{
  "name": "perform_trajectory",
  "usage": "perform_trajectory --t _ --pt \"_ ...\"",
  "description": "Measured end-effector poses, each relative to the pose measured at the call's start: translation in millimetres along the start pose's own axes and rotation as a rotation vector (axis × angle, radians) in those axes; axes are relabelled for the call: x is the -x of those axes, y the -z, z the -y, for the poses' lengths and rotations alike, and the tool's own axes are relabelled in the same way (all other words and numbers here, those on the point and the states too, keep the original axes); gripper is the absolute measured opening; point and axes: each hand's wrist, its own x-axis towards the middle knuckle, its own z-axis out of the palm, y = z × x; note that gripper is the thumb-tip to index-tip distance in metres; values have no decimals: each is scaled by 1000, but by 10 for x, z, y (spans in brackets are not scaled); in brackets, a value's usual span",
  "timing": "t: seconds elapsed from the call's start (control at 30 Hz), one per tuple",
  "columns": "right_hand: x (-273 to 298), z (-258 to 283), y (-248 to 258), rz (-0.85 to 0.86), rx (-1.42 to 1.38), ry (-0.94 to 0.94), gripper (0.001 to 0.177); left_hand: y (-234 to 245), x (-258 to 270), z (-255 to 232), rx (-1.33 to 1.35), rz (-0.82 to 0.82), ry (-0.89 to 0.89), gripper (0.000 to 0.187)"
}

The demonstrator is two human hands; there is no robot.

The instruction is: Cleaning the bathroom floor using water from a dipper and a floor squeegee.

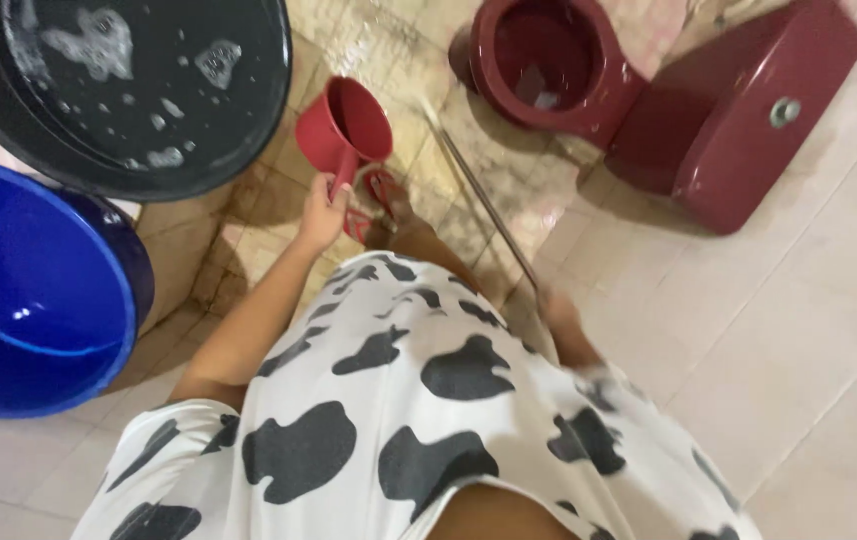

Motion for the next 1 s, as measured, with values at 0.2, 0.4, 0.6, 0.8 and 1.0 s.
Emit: perform_trajectory --t 0.2,0.4,0.6,0.8,1.0 --pt "1208 -1245 -56 61 193 -71 54 -106 -80 -103 52 -6 5 33" --pt "1590 -1013 302 -9 148 -195 47 -253 -195 -71 155 19 -38 31" --pt "1098 11 438 -127 180 -4 45 -158 -105 -110 230 14 -29 28" --pt "203 1551 446 -226 81 106 44 71 7 -38 311 -88 6 26" --pt "-269 2441 647 -300 60 280 43 465 98 -309 489 -103 -51 24"
